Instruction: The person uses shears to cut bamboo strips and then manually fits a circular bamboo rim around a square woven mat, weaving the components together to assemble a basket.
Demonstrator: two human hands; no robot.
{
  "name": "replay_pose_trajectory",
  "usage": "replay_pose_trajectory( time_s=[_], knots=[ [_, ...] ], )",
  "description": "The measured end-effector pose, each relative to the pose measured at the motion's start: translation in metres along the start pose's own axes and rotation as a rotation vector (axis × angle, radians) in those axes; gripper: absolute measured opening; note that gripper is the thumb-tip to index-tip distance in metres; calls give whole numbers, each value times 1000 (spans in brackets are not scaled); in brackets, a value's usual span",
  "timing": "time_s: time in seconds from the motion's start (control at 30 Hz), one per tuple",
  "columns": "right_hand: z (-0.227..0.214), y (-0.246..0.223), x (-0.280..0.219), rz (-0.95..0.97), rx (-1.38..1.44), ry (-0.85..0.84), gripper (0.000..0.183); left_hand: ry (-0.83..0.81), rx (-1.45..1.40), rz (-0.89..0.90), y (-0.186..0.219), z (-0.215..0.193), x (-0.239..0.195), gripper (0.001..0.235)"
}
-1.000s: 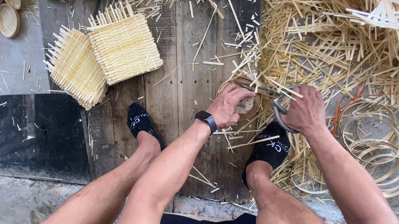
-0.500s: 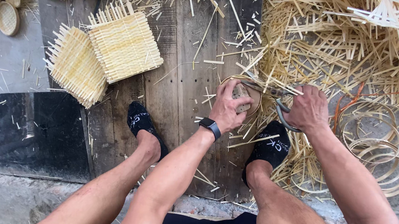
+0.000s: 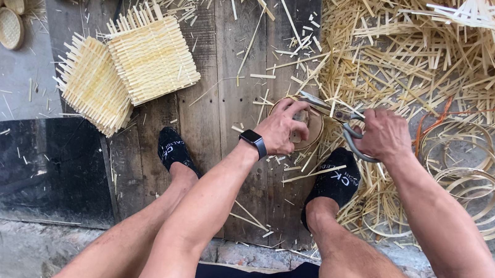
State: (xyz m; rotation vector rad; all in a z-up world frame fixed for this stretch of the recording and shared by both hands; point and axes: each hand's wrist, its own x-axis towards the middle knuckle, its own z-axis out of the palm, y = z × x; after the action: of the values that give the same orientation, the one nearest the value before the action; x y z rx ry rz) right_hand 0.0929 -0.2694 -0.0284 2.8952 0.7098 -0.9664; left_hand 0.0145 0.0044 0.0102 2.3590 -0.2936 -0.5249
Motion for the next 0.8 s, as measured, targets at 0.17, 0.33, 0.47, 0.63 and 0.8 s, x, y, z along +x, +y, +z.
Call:
replay_pose_trajectory(
  time_s=[0.17,0.33,0.47,0.63,0.8],
  knots=[
    [14,13,-2,41,54,-5,54,276,-86,-37,1,1,-4,71],
    [35,19,-7,88,98,-58,46,497,-300,-467,-33,32,-4,92],
    [57,31,-4,338,182,114,57,504,-338,-664,-58,48,16,76],
    [51,18,-4,342,128,288,60,454,-877,-723,-59,48,35,58],
    [13,-32,11,173,950,88,54,525,-804,-642,-43,66,41,37]
  ],
)
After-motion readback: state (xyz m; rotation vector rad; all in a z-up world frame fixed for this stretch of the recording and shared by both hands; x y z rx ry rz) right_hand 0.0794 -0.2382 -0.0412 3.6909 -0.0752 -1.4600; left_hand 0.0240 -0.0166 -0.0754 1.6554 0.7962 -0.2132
